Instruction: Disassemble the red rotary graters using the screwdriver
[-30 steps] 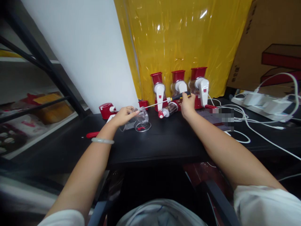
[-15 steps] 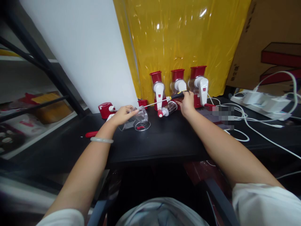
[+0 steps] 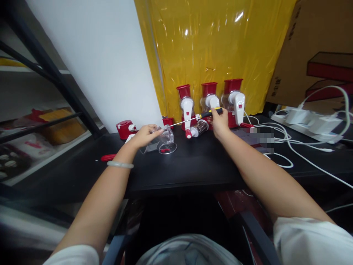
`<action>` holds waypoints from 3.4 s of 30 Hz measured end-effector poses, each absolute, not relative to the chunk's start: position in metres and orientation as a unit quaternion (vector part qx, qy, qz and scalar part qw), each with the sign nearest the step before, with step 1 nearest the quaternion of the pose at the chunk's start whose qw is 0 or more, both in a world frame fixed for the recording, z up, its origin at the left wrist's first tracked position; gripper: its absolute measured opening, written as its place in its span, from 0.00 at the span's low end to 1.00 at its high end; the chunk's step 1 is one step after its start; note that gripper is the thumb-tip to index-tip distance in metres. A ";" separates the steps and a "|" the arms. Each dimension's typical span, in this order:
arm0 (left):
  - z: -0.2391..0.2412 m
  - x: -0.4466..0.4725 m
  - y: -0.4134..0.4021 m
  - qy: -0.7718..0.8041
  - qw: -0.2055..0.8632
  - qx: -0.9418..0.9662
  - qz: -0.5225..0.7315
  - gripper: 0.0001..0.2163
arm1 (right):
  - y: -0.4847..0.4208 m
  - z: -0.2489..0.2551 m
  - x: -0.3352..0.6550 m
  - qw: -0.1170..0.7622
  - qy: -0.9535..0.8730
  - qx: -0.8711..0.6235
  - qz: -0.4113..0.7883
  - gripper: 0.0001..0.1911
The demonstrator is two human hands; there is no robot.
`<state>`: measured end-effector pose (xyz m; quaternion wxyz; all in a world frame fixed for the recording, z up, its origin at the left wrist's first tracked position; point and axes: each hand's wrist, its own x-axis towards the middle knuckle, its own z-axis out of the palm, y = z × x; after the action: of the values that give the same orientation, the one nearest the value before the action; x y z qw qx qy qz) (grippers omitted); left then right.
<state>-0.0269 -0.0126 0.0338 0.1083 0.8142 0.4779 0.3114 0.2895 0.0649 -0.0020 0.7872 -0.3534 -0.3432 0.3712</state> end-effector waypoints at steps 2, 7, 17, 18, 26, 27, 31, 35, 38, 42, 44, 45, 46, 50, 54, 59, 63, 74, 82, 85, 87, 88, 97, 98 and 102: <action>0.034 -0.027 -0.013 0.475 0.105 0.816 0.311 0.25 | 0.065 -0.002 0.290 0.792 -0.337 -0.354 0.366 0.18; 0.034 -0.027 -0.013 0.466 0.110 0.821 0.310 0.26 | 0.064 -0.002 0.289 0.798 -0.331 -0.350 0.361 0.17; 0.034 -0.027 -0.012 0.463 0.105 0.826 0.304 0.26 | 0.056 0.003 0.287 0.789 -0.317 -0.356 0.387 0.09; 0.034 -0.027 -0.013 0.468 0.106 0.823 0.304 0.25 | 0.056 0.003 0.287 0.790 -0.317 -0.357 0.385 0.08; 0.034 -0.027 -0.012 0.470 0.099 0.821 0.309 0.26 | 0.064 0.001 0.293 0.787 -0.337 -0.361 0.371 0.11; 0.033 -0.027 -0.012 0.475 0.100 0.818 0.309 0.25 | 0.064 0.000 0.293 0.788 -0.337 -0.360 0.369 0.11; 0.032 -0.029 -0.010 0.476 0.095 0.820 0.304 0.25 | 0.065 0.000 0.293 0.797 -0.332 -0.352 0.362 0.11; 0.032 -0.029 -0.010 0.468 0.096 0.826 0.301 0.25 | 0.064 0.002 0.293 0.792 -0.323 -0.359 0.374 0.06; 0.033 -0.029 -0.011 0.478 0.097 0.818 0.306 0.25 | 0.061 0.005 0.294 0.793 -0.329 -0.349 0.376 0.04; 0.032 -0.029 -0.011 0.470 0.093 0.822 0.307 0.25 | 0.058 0.006 0.294 0.795 -0.340 -0.323 0.385 0.05; 0.032 -0.029 -0.012 0.472 0.096 0.822 0.304 0.25 | 0.059 0.005 0.294 0.799 -0.329 -0.321 0.387 0.07; 0.032 -0.029 -0.012 0.474 0.098 0.821 0.304 0.25 | 0.060 0.005 0.293 0.804 -0.318 -0.321 0.387 0.07; 0.033 -0.028 -0.012 0.474 0.099 0.820 0.305 0.25 | 0.060 0.005 0.293 0.809 -0.306 -0.321 0.385 0.07; 0.034 -0.028 -0.012 0.459 0.102 0.827 0.307 0.25 | 0.062 0.005 0.291 0.812 -0.300 -0.323 0.383 0.09; 0.033 -0.029 -0.011 0.467 0.100 0.824 0.306 0.26 | 0.060 0.005 0.290 0.801 -0.300 -0.344 0.388 0.10; 0.033 -0.029 -0.011 0.470 0.100 0.822 0.307 0.25 | 0.062 0.004 0.291 0.806 -0.300 -0.336 0.383 0.12; 0.033 -0.029 -0.011 0.462 0.100 0.826 0.308 0.25 | 0.066 0.000 0.292 0.804 -0.311 -0.351 0.366 0.16; 0.032 -0.028 -0.010 0.480 0.099 0.816 0.308 0.24 | 0.069 -0.004 0.294 0.787 -0.328 -0.366 0.372 0.17; 0.032 -0.029 -0.011 0.469 0.100 0.824 0.303 0.25 | 0.068 -0.003 0.293 0.796 -0.317 -0.356 0.373 0.08; 0.032 -0.029 -0.010 0.481 0.100 0.817 0.303 0.25 | 0.071 -0.005 0.292 0.803 -0.329 -0.355 0.348 0.12; 0.032 -0.029 -0.010 0.475 0.098 0.820 0.303 0.25 | 0.071 -0.005 0.291 0.807 -0.334 -0.346 0.344 0.12; 0.032 -0.029 -0.010 0.468 0.097 0.824 0.304 0.25 | 0.071 -0.005 0.291 0.807 -0.335 -0.342 0.346 0.12; 0.033 -0.028 -0.010 0.462 0.094 0.827 0.306 0.27 | 0.066 0.001 0.291 0.797 -0.312 -0.335 0.394 0.03; 0.033 -0.028 -0.010 0.457 0.092 0.830 0.306 0.27 | 0.067 0.000 0.291 0.794 -0.312 -0.339 0.396 0.04; 0.033 -0.028 -0.010 0.455 0.092 0.829 0.310 0.26 | 0.068 -0.003 0.292 0.782 -0.320 -0.366 0.391 0.11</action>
<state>-0.0284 -0.0102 0.0326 0.0925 0.8294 0.4552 0.3103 0.2921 0.0676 -0.0030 0.7816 -0.3659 -0.3200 0.3909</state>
